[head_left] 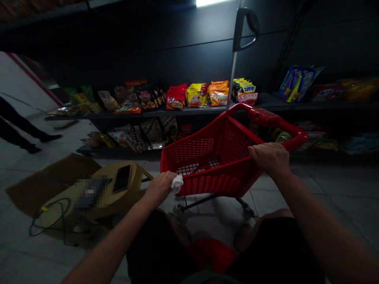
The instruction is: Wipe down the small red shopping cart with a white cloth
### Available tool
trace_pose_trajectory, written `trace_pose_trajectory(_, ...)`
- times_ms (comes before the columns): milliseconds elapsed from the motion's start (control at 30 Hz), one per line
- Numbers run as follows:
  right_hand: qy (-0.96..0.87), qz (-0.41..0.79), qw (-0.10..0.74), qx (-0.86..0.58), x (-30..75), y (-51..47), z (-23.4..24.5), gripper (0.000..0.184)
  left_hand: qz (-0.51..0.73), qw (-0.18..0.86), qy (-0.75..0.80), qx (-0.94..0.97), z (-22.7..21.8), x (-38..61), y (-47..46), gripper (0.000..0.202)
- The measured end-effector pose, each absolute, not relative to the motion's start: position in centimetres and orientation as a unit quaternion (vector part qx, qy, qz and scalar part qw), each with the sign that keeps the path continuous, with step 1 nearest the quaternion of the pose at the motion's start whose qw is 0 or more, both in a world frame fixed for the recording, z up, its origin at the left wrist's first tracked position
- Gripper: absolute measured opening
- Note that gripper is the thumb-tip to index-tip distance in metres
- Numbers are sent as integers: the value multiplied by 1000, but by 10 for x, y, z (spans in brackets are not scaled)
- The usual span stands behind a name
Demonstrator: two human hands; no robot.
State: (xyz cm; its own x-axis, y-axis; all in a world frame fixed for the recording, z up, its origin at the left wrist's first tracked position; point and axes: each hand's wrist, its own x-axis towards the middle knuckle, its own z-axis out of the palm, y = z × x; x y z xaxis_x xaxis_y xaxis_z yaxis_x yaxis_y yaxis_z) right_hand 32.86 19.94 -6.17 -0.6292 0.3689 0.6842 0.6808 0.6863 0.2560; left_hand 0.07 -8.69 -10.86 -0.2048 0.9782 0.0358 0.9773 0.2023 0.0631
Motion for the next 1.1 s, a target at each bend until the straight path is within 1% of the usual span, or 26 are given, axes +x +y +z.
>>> trace_pose_trajectory(133, -846, -262, 306, -350, 321, 206, -61, 49, 29, -28, 767, 640, -109, 14, -58, 24)
trace_pose_trajectory(233, -849, -257, 294, -356, 321, 214, -58, 51, 48, -55, 762, 643, -106, 38, -21, 26)
trace_pose_trajectory(300, -859, -240, 283, -352, 323, 217, -54, 51, 82, -48, 740, 665, -103, 57, 8, 30)
trace_pose_trajectory(367, -870, -197, 293, -345, 325, 216, -50, 47, 153, -13, 708, 690, -100, 78, 36, 40)
trace_pose_trajectory(400, -875, -161, 313, -333, 324, 212, -49, 42, 208, 16, 689, 694, -98, 89, 48, 49)
trace_pose_trajectory(467, -886, -70, 364, -280, 318, 197, -52, 34, 355, 95, 647, 668, -93, 109, 68, 71)
trace_pose_trajectory(500, -893, -19, 382, -238, 311, 186, -57, 36, 439, 150, 618, 635, -90, 119, 74, 79)
trace_pose_trajectory(567, -905, 78, 391, -148, 292, 160, -70, 52, 582, 286, 539, 538, -82, 137, 80, 84)
trace_pose_trajectory(600, -903, 125, 392, -123, 282, 148, -76, 61, 623, 358, 495, 489, -78, 143, 79, 84)
trace_pose_trajectory(633, -888, 158, 417, -113, 273, 139, -80, 61, 642, 424, 454, 450, -74, 146, 76, 83)
trace_pose_trajectory(667, -876, 181, 434, -105, 268, 134, -82, 57, 644, 473, 422, 429, -71, 146, 72, 81)
trace_pose_trajectory(700, -866, 188, 451, -106, 266, 133, -80, 50, 634, 499, 405, 430, -69, 142, 67, 79)
trace_pose_trajectory(733, -860, 176, 465, -113, 270, 137, -75, 41, 617, 498, 409, 452, -68, 134, 62, 78)
trace_pose_trajectory(767, -859, 147, 473, -127, 279, 146, -67, 36, 594, 466, 434, 491, -68, 121, 57, 76)
trace_pose_trajectory(800, -858, 103, 479, -153, 292, 159, -57, 33, 563, 408, 476, 538, -69, 106, 53, 74)
trace_pose_trajectory(867, -841, -8, 488, -236, 325, 190, -36, 31, 468, 228, 595, 612, -78, 70, 46, 66)
trace_pose_trajectory(900, -829, -55, 481, -280, 341, 204, -28, 31, 413, 143, 655, 617, -84, 53, 43, 56)
trace_pose_trajectory(933, -822, -90, 467, -313, 353, 215, -24, 30, 348, 90, 707, 609, -90, 38, 42, 49)
trace_pose_trajectory(967, -822, -112, 447, -335, 359, 220, -23, 29, 284, 68, 748, 596, -96, 26, 41, 47)
trace_pose_trajectory(1033, -841, -116, 402, -343, 351, 211, -34, 25, 177, 97, 795, 572, -107, 13, 40, 50)
trace_pose_trajectory(1100, -871, -89, 368, -314, 316, 181, -57, 21, 123, 155, 800, 567, -112, 12, 41, 55)
